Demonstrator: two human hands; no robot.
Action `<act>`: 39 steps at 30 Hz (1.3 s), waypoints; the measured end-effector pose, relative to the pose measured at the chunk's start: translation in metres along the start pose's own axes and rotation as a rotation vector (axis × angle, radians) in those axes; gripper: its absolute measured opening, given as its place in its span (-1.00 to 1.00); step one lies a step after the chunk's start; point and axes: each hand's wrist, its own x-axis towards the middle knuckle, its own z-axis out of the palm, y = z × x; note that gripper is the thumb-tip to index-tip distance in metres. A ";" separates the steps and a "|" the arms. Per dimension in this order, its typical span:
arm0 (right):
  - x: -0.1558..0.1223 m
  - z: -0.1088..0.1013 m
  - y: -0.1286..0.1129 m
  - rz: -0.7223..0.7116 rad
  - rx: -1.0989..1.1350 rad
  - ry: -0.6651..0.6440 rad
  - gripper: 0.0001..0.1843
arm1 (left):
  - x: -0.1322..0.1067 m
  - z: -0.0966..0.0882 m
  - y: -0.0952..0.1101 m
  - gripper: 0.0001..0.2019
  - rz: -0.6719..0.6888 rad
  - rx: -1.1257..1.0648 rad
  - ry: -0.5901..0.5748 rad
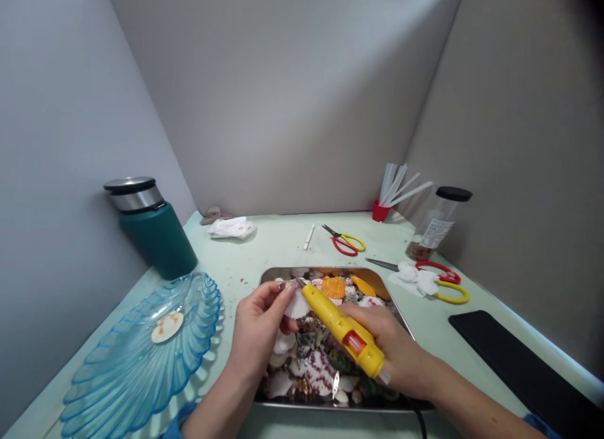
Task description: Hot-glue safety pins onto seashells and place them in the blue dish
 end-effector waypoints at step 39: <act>-0.001 0.002 -0.001 -0.028 -0.005 -0.015 -0.93 | 0.001 -0.002 -0.003 -0.80 0.046 0.049 0.038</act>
